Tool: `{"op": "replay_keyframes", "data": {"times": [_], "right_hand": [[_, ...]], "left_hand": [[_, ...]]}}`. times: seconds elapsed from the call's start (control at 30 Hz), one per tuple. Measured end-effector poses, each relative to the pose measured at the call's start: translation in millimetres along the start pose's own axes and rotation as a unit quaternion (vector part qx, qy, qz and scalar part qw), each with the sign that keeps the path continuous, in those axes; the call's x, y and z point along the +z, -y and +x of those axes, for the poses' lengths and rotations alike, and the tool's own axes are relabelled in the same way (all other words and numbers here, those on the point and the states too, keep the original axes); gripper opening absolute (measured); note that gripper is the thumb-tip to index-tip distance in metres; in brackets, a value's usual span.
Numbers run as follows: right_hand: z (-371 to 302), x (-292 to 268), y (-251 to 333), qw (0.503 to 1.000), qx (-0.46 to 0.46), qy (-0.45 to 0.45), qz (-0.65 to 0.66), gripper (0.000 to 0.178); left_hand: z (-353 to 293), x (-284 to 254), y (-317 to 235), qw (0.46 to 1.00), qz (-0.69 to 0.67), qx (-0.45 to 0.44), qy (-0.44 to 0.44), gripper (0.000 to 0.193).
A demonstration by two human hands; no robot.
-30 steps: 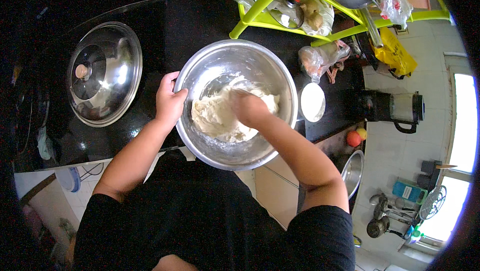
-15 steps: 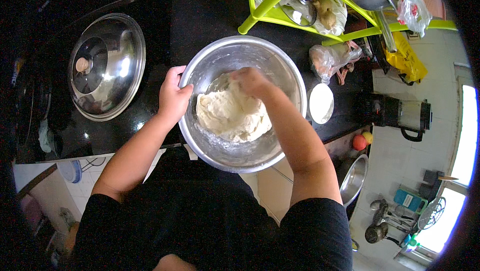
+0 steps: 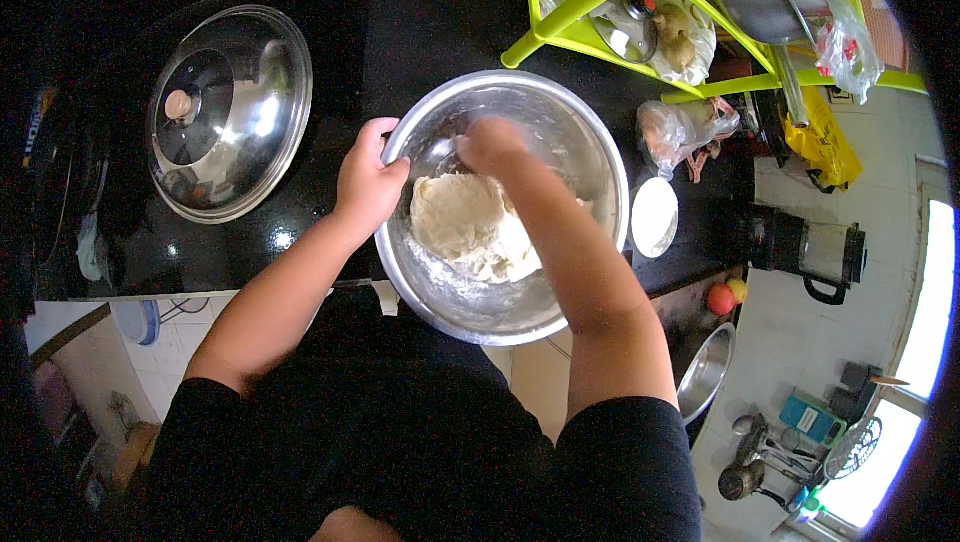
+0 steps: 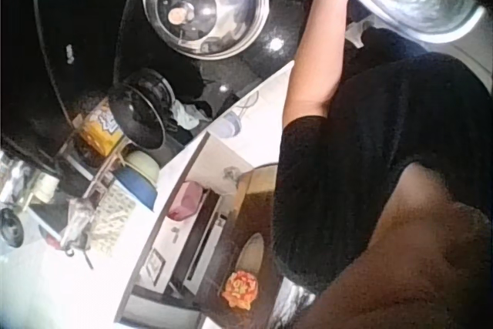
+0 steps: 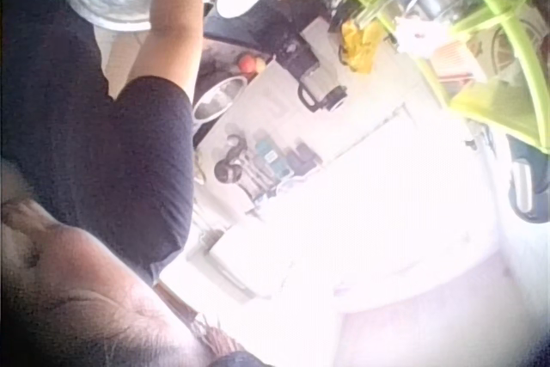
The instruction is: The person kneads a large mass of dough inside a metal bowl using both hands. They repeatedly fold, press, and turn the dough to develop its texture, occasionally adding small amounts of flour from a nearby plate to prevent sticking.
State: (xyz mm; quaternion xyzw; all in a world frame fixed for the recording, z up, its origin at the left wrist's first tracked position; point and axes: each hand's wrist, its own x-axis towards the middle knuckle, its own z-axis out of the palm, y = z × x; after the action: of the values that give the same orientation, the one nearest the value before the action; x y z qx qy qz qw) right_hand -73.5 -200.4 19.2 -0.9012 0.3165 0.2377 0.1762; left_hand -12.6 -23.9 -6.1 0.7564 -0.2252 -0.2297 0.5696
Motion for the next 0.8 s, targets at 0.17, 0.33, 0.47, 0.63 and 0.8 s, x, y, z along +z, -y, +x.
{"op": "replay_keyframes", "data": {"times": [0.17,0.33,0.47,0.63,0.8], "right_hand": [[-44,30,54,0.958,-0.229,0.12,-0.126,0.026],[-114,29,10,0.937,-0.337,0.075,-0.054,0.025],[-127,22,-24,0.915,-0.388,-0.059,0.097,0.021],[-86,-19,28,0.99,-0.138,-0.024,-0.026,0.026],[-38,34,34,0.992,-0.112,-0.044,0.043,0.025]], "left_hand": [[-2,-6,-15,1.0,0.002,-0.004,-0.008,0.041],[3,-5,-3,1.0,-0.014,0.001,-0.001,0.042],[2,-4,-7,1.0,0.023,-0.002,0.007,0.041],[0,-8,-9,0.998,0.057,0.011,-0.011,0.04],[-1,-10,-19,0.997,0.068,-0.036,0.024,0.04]]}}
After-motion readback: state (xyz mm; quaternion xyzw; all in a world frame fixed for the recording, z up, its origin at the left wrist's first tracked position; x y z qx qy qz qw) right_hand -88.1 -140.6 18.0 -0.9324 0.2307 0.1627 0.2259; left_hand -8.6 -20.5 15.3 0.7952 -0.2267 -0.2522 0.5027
